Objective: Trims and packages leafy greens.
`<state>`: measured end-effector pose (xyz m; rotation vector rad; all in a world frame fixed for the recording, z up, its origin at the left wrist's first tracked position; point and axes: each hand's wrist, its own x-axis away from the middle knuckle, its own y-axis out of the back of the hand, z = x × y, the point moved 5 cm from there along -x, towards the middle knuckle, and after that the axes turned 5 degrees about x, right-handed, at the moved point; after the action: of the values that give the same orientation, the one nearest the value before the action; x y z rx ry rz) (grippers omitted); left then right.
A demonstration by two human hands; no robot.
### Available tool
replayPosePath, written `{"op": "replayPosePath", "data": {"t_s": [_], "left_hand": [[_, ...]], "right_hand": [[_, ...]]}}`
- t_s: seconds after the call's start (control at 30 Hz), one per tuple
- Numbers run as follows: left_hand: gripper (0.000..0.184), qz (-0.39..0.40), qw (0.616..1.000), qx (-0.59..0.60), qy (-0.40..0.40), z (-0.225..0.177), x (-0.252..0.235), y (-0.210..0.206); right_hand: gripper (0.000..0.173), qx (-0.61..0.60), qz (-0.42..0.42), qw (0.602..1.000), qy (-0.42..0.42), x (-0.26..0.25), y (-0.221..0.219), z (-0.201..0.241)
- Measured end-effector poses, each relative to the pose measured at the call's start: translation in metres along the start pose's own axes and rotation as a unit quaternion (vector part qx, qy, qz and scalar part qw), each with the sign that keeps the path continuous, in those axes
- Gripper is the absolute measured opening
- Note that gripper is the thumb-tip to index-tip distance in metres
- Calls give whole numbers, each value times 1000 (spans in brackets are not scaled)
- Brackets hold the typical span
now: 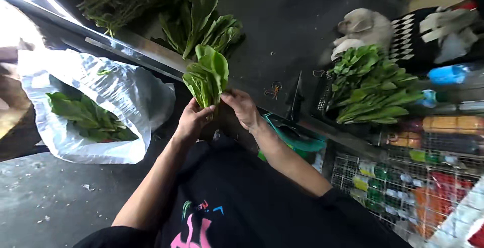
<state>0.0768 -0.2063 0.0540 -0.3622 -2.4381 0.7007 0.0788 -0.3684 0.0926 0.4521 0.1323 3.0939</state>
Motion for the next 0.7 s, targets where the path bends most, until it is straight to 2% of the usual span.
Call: {"op": "replayPosePath", "data": {"t_s": [0.1, 0.17, 0.3, 0.47, 0.7], "left_hand": [[45, 1, 999, -47, -15, 16, -3, -20], [44, 8, 999, -33, -17, 24, -5, -29], [35, 19, 998, 51, 15, 38, -5, -49], [42, 69, 994, 82, 30, 56, -8, -69], [29, 6, 998, 41, 54, 67, -14, -78]], "right_hand": [[30, 27, 1, 999, -28, 6, 22, -6], [28, 23, 4, 999, -49, 6, 37, -14], [23, -75, 3, 995, -64, 11, 70, -25], [27, -149, 4, 984, -102, 20, 107, -37], [29, -189, -1, 975, -113, 36, 123, -42]]}}
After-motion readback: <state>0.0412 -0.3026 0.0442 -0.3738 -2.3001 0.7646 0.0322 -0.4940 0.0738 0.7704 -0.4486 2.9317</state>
